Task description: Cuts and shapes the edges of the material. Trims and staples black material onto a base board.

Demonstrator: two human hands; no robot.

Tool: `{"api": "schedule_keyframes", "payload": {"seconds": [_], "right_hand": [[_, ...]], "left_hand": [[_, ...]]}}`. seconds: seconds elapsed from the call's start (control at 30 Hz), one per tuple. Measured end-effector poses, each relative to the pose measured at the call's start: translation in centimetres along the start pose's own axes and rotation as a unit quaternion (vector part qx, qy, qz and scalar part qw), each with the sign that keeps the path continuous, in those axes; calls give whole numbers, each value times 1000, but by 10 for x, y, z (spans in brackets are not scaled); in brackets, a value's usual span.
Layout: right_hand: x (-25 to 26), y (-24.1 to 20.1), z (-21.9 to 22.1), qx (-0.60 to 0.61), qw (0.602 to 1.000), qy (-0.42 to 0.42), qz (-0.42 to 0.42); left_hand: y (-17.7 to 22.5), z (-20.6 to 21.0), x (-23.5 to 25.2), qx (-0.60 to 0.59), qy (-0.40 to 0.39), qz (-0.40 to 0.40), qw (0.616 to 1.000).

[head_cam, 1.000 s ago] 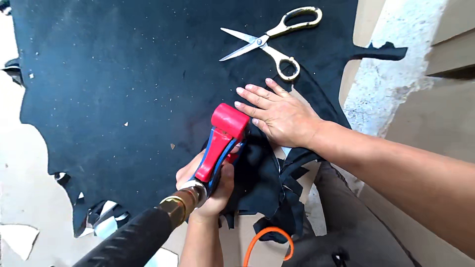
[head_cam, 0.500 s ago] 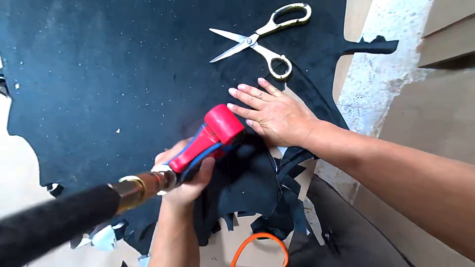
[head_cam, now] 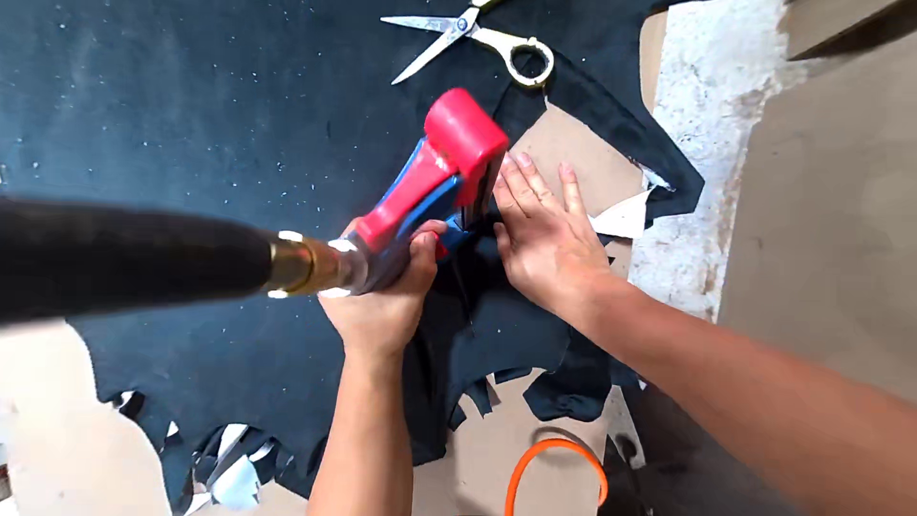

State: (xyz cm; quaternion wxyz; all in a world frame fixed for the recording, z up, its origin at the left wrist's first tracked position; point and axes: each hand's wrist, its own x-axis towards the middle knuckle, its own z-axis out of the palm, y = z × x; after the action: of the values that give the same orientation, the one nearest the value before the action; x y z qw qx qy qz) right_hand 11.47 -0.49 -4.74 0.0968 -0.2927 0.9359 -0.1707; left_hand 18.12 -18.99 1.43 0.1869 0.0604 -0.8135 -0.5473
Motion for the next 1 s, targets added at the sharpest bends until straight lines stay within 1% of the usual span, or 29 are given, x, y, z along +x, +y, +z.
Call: {"api": "schedule_keyframes", "payload": {"seconds": [0.07, 0.17, 0.3, 0.37, 0.47, 0.57, 0.63, 0.7, 0.8, 0.9, 1.0], "right_hand": [[1, 1, 1, 3, 1000, 12, 0], [-1, 0, 2, -5, 1000, 7, -2], [-5, -1, 4, 8, 1000, 15, 5], [2, 3, 4, -2, 999, 33, -2], [3, 5, 2, -2, 1000, 14, -11], [-10, 5, -5, 25, 999, 10, -17], [-33, 6, -8, 22, 999, 35, 6], [-53, 3, -1, 6, 999, 34, 34], [-56, 0, 5, 10, 998, 36, 45], [-50, 1, 5, 1, 998, 31, 48], [-51, 3, 9, -1, 998, 42, 43]], "left_hand": [[3, 4, 5, -6, -4, 0, 1000], [7, 3, 5, 4, -12, -6, 1000], [20, 10, -2, 59, -1, -26, 998], [19, 17, 6, 75, 17, -19, 997], [21, 23, 11, 92, 40, -31, 995], [25, 15, 5, 73, 21, -44, 996], [22, 7, 4, 55, -7, -41, 998], [21, 3, -2, 40, -18, -37, 998], [23, 8, -12, 19, -20, -32, 999], [20, 15, -16, 10, -6, -15, 1000], [20, 18, -10, 56, -4, -19, 998]]}}
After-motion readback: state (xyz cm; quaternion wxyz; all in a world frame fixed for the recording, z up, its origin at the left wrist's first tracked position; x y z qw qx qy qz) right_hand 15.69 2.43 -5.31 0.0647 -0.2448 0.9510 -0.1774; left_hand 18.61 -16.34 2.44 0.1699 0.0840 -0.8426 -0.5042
